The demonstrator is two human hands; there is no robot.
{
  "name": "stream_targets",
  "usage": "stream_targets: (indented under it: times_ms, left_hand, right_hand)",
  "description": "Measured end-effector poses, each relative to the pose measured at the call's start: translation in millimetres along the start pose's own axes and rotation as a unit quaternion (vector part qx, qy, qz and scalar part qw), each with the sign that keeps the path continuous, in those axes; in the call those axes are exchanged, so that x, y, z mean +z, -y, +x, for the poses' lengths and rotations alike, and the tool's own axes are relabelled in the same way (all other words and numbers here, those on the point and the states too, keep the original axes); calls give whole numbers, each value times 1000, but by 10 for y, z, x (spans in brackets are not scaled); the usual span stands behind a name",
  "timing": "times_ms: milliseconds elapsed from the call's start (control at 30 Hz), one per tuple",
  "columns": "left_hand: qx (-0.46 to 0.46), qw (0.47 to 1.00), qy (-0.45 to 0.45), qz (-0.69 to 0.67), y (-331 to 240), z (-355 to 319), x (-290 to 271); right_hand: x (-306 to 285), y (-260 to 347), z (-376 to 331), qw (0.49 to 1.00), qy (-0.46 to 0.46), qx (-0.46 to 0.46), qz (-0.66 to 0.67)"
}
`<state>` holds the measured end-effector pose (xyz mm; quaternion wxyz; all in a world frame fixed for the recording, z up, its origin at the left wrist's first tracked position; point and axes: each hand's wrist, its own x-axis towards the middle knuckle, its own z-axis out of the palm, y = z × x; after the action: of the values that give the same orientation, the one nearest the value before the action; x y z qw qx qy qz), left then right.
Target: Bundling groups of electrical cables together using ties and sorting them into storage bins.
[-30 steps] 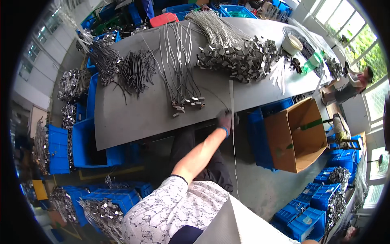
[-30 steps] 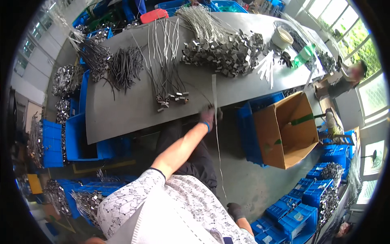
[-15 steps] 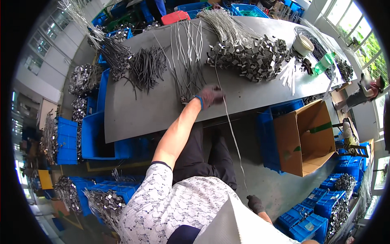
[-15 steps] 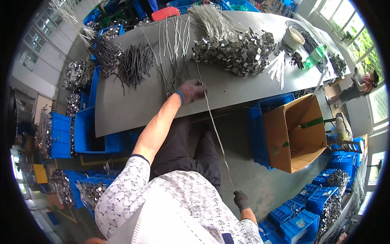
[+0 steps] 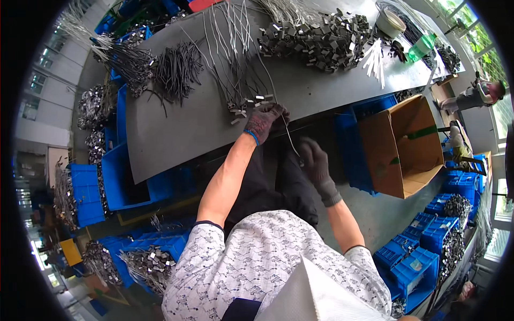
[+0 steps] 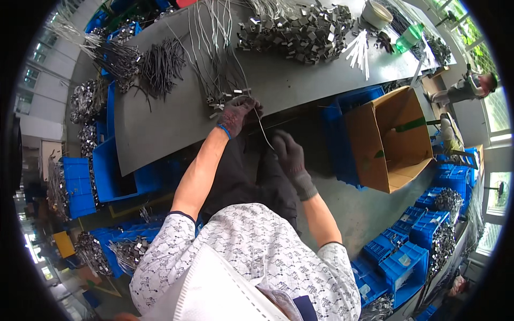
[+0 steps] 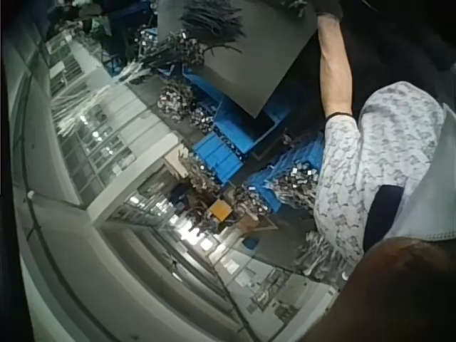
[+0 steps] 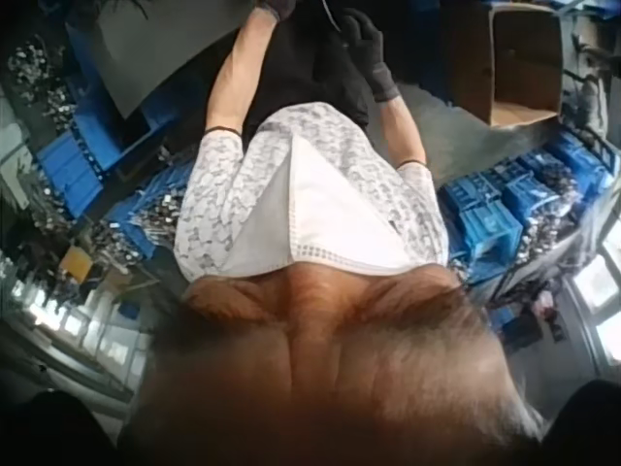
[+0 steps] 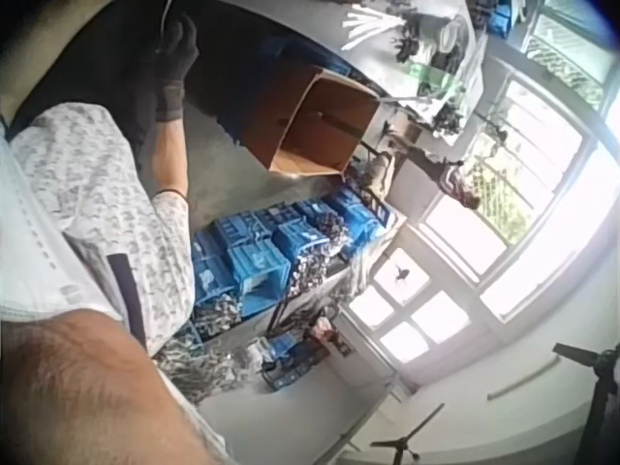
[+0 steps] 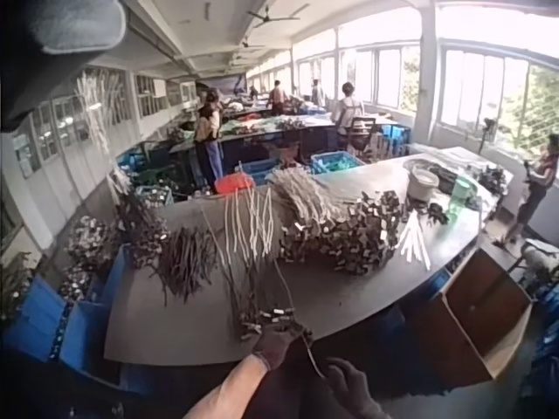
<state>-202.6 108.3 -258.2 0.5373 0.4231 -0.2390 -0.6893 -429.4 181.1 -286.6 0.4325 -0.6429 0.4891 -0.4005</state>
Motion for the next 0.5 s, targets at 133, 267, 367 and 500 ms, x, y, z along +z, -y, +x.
stream_targets:
  times_ms: [133, 267, 367, 500]
  left_hand:
    - [74, 993, 59, 77, -62, -299, -43]
    - [61, 982, 11, 176, 80, -444, -19]
    - [111, 980, -15, 166, 126, -349, -93]
    - [200, 943, -10, 266, -139, -47, -461]
  right_hand:
    - [409, 512, 412, 983, 1, 147, 110]
    - [703, 464, 601, 954, -16, 87, 287]
    - [839, 300, 750, 988, -6, -22, 150]
    - [949, 140, 1178, 993, 34, 42, 105]
